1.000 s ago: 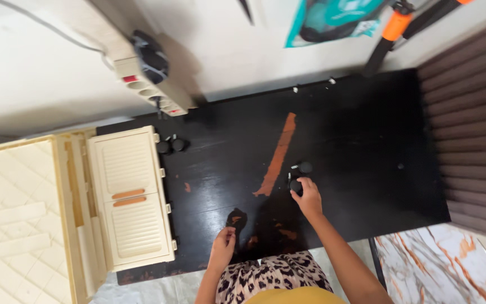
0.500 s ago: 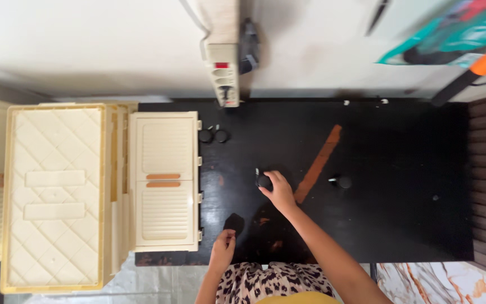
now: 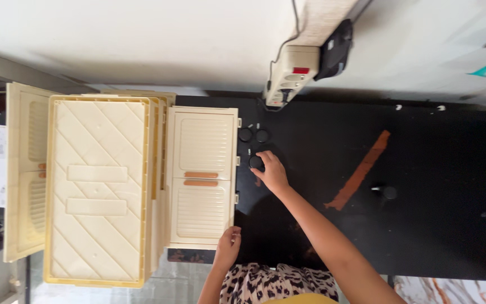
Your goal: The person disassembles a small beige plastic storage cabinet on a black table, unclipping black plastic hinge clips from a side panel and separating the panels. They then reassemble it, fitting the base panel, inserting a support rod, and folding the louvered front with doors closed onto the base.
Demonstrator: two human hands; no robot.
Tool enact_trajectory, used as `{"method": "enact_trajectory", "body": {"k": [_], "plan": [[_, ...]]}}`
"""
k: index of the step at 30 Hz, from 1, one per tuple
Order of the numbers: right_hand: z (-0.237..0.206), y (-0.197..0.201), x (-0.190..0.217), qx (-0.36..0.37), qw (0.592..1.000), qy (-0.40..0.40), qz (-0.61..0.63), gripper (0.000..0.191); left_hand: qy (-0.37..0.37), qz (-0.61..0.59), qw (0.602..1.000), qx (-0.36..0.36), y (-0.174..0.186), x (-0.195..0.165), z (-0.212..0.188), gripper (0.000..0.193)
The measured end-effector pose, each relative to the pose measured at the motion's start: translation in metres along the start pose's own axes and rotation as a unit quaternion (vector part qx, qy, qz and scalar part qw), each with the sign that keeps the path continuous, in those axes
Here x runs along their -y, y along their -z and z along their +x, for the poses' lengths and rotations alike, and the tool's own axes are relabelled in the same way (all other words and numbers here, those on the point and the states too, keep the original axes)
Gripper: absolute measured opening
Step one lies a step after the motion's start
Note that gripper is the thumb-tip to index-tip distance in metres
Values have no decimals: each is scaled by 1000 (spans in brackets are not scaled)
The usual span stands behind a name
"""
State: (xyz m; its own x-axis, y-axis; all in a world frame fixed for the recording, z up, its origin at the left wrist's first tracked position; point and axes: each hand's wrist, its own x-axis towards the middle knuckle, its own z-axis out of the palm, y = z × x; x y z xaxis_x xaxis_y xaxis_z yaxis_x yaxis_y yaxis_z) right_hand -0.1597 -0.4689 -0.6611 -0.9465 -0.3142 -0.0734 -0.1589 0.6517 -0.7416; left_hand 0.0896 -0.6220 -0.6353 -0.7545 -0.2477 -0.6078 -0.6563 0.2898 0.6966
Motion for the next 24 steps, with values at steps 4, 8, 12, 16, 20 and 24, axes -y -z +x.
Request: {"method": "enact_trajectory", "body": {"k": [4,8,12,16,20,24], "plan": [[14,-26,10,5,1000,-10,-5,52,39,2,999,15,21,11,8,26],[23,-40,14,-15,999,-24,-27,51,11,21,1000,6,35,22,16,26],[25,-44,16,-12,999,-36,-37,52,19,19,1000,12,44,29,17,26],[18,-38,17,-16,999,-27,-42,56,14,26,999,14,47,23,14,26],[-3,-19,13,-56,997,-25,-36,56,8,39,999,22,43,10,13,27],[-40,13,-7,-80,995,-46,-50,52,-7,29,999,25,31,-3,11,27]]}}
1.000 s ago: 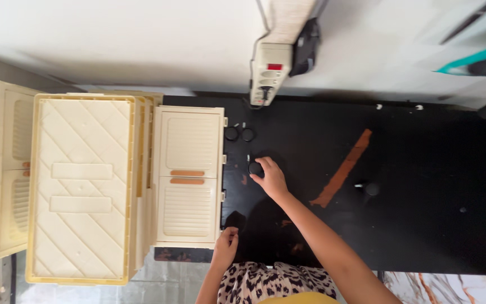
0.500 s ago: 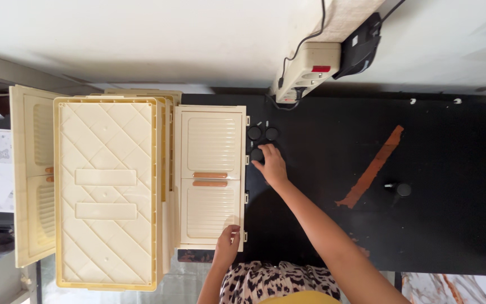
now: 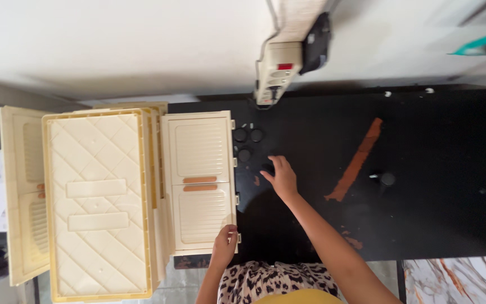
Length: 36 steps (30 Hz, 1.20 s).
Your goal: The person disassembles a small beige plastic storage cabinet on a black table, unclipping black plastic hinge clips from a side panel and separating the panels. They then reassemble it, fitting the base panel, inserting a support rod, and folding the louvered front with doors closed onto the base.
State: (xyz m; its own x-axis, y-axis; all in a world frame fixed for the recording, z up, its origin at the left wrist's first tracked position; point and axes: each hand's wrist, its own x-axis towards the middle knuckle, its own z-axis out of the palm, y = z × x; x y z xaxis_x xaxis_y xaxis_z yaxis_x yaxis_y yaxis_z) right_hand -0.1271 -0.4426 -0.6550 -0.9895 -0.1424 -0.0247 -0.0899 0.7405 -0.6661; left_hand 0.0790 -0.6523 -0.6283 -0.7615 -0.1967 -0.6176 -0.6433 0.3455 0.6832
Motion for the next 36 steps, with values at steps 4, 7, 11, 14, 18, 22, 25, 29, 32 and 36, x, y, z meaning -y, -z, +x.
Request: {"method": "enact_trajectory", "body": {"k": [4,7,11,14,18,22,25,29,32,36], "plan": [[-34,42,-42,-37,999,-27,-26,48,-30,8,1000,-5,-22,-8,-4,26],[-58,75,-79,-59,996,-50,-52,47,-61,6,998,0,-44,-12,-8,24],[-85,116,-132,-79,990,-77,-89,46,-77,-10,997,19,-74,-21,-15,23],[-101,146,-172,-84,986,-72,-125,44,-99,6,995,16,-96,-27,-24,22],[-111,186,-218,-74,980,-89,-162,48,-92,25,995,20,-124,-41,-32,22],[-113,217,-253,-71,974,-158,-148,46,-104,33,994,25,-152,-54,-40,22],[-105,234,-275,-69,970,-201,-119,50,-103,38,993,30,-173,-62,-46,22],[-92,249,-297,-49,969,-225,-92,62,-93,39,994,36,-199,-72,-51,23],[-87,254,-306,-9,966,-245,-82,65,-100,39,994,30,-217,-77,-55,23],[-87,257,-312,-20,973,-219,-75,55,-99,34,994,9,-236,-83,-60,22]]}}
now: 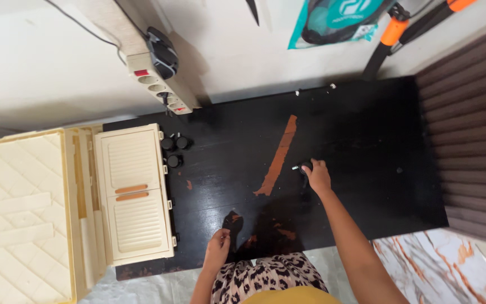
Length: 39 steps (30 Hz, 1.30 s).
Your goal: The person disassembles a small beige plastic storage cabinet on a black table, unclipping black plastic hinge clips from a side panel and separating the panels. They then reassemble it, fitting the base panel, inserting a support rod, and folding the louvered front with doors closed onto the base.
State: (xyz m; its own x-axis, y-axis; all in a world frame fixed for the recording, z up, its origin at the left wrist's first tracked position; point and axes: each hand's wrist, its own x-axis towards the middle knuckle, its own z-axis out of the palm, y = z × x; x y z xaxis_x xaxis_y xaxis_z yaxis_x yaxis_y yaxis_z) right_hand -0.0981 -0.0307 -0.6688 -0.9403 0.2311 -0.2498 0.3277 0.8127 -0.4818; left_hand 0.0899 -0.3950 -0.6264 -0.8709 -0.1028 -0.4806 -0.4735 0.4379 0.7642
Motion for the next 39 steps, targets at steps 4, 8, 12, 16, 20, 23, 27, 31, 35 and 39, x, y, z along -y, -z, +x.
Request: {"method": "enact_trajectory", "body": {"k": [4,8,12,16,20,23,27,31,35,39], "plan": [[-2,-2,0,-5,1000,19,23,47,25,5,1000,-7,-11,-4,-3,21],[-5,-7,4,-7,999,30,39,46,21,-3,1000,-20,-12,3,-9,22],[-7,-17,16,47,996,-26,70,55,27,-21,999,-38,-4,21,-15,22],[-11,-39,48,131,939,-111,298,45,19,-33,999,-26,16,36,-11,23],[-23,-68,98,272,825,-166,467,42,25,-34,999,1,50,50,-4,22],[-33,-100,152,261,774,-236,526,45,34,-44,998,-2,85,62,1,22],[-42,-140,230,284,754,-236,543,46,44,-33,998,4,137,83,9,23],[-45,-176,298,285,718,-254,582,35,35,-35,999,-4,183,105,11,24],[-48,-208,352,256,809,-108,518,28,59,-25,998,-7,225,121,16,24],[-57,-221,382,84,942,174,273,35,80,-26,996,5,257,131,17,25]]}}
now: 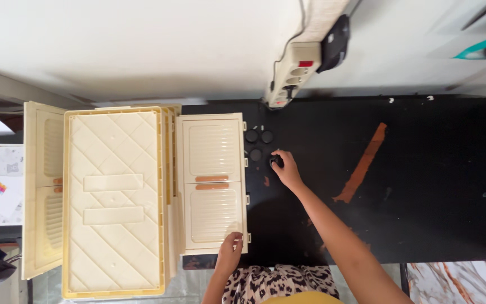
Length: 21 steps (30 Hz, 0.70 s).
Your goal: The person disassembles a small beige plastic storage cabinet on a black table, unclipping black plastic hinge clips from a side panel and separating the panels. They then reassemble it, fitting the base panel, inserting a support rod, and folding the louvered front with doors closed onto the base.
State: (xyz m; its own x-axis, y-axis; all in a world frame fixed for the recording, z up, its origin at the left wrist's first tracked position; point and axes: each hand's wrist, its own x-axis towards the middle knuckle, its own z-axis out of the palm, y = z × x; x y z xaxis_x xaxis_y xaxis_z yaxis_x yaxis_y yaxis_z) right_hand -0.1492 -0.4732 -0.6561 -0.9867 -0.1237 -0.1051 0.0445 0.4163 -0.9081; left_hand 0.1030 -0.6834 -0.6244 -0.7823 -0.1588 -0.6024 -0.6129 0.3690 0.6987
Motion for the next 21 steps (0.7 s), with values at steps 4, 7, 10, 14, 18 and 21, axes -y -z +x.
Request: {"method": "enact_trajectory", "body": {"k": [4,7,10,14,18,21], "plan": [[2,-11,13,57,996,0,-64,42,-1,3,1000,4,22,7,3,26],[3,-16,15,74,983,39,-166,48,12,0,1000,11,30,11,4,26],[6,-21,10,84,970,54,-221,50,16,-2,1000,15,33,16,7,26],[9,-28,0,97,960,33,-262,51,-11,-5,1000,15,33,26,8,25],[10,-32,-1,100,954,24,-282,55,-9,-8,1000,8,34,34,6,24],[4,-30,1,80,963,22,-258,57,-13,-6,1000,4,34,35,4,24]]}}
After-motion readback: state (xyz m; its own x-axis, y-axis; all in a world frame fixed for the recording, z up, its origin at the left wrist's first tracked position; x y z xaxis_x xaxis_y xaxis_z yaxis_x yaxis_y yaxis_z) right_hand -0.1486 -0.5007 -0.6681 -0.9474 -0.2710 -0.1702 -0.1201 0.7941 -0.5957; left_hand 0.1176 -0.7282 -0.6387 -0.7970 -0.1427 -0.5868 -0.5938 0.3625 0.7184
